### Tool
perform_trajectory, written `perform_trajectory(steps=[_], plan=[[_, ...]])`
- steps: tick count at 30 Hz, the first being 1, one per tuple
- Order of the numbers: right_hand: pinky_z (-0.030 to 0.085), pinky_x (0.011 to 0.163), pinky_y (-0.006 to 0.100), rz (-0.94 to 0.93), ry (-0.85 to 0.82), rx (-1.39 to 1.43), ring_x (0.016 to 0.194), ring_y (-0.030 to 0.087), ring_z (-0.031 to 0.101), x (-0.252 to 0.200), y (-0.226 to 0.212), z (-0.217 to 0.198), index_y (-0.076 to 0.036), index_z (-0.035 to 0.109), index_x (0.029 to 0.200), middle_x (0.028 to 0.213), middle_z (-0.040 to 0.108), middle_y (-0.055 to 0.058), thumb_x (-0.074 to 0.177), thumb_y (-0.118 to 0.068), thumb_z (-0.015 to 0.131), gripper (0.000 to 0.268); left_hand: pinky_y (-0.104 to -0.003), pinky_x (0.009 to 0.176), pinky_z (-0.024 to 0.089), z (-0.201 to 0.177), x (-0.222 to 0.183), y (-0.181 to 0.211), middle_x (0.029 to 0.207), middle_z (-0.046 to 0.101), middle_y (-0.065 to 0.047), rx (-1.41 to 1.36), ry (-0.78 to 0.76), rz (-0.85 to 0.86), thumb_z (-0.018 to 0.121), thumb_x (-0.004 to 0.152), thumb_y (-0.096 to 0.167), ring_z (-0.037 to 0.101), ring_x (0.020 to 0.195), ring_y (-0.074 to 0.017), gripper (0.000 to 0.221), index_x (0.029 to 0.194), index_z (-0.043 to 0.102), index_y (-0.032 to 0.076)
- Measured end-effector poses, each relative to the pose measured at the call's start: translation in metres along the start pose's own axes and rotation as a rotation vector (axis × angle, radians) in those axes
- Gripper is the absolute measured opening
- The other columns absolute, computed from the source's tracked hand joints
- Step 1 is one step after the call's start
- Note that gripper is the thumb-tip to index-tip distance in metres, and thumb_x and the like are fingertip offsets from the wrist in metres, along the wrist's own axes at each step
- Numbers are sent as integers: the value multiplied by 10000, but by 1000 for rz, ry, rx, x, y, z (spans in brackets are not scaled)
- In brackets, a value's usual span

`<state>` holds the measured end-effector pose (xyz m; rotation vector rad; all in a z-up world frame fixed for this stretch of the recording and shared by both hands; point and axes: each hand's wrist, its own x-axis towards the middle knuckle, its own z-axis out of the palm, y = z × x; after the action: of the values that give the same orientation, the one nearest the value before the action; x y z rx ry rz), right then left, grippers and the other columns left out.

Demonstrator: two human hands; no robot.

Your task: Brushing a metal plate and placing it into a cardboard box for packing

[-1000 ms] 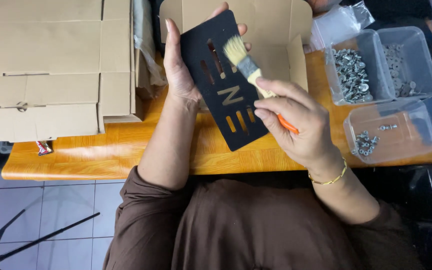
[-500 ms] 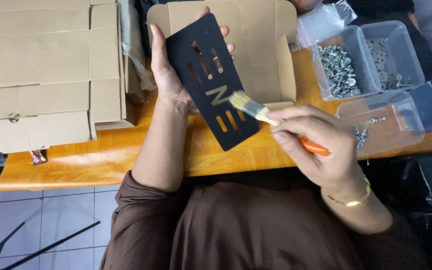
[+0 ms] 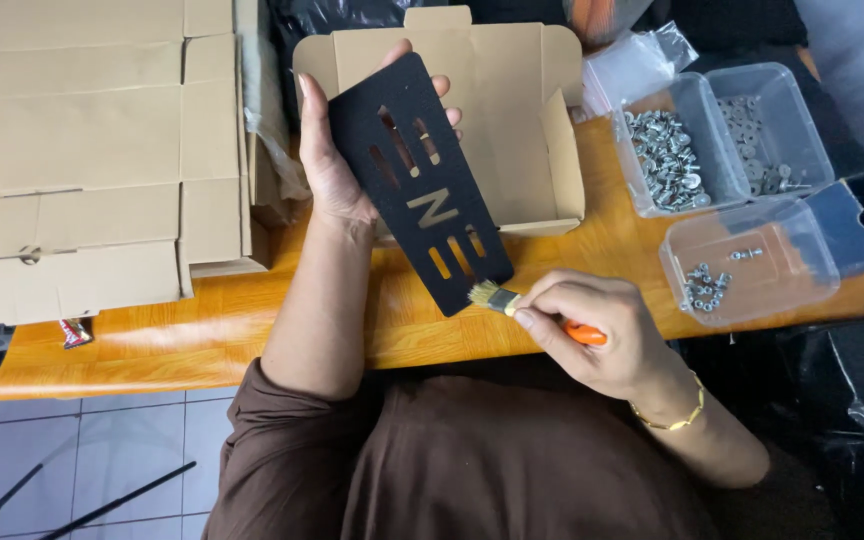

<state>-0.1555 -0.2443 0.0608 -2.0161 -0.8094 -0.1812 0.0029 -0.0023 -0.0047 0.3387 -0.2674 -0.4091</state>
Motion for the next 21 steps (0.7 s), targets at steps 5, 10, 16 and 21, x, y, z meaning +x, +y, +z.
perform_trajectory(steps=[5,10,16,21], plan=[[581,797,300,-102,152,-49,895,276,735,16,-20,-9,78,680,923,1027,711,212,973,-53,597,162,-590,1057,546,-2,3,0,1361,645,-279,1,20,6,584,812,745,683,1160,-471,918,1474,561,108],[612,948,351,-193,156,-24,1023,307,729,26,-5,13,39,686,1037,1226,662,262,978,-39,636,110,-584,1020,557,2,1,0,1336,655,-295,20,65,21,584,802,738,690,1132,-481,940,1480,552,88],[518,716,288,-120,-60,23,765,214,656,12,10,14,59,663,862,939,664,144,970,-37,610,154,-582,1043,541,3,0,1,1333,656,-282,-31,66,12,591,811,737,685,1138,-469,911,1469,557,108],[569,780,281,-36,71,-4,847,233,734,2,7,2,61,690,940,976,735,159,976,-64,598,159,-585,1080,526,-2,1,0,1359,642,-280,-11,-11,14,577,841,736,674,1173,-469,913,1496,533,101]])
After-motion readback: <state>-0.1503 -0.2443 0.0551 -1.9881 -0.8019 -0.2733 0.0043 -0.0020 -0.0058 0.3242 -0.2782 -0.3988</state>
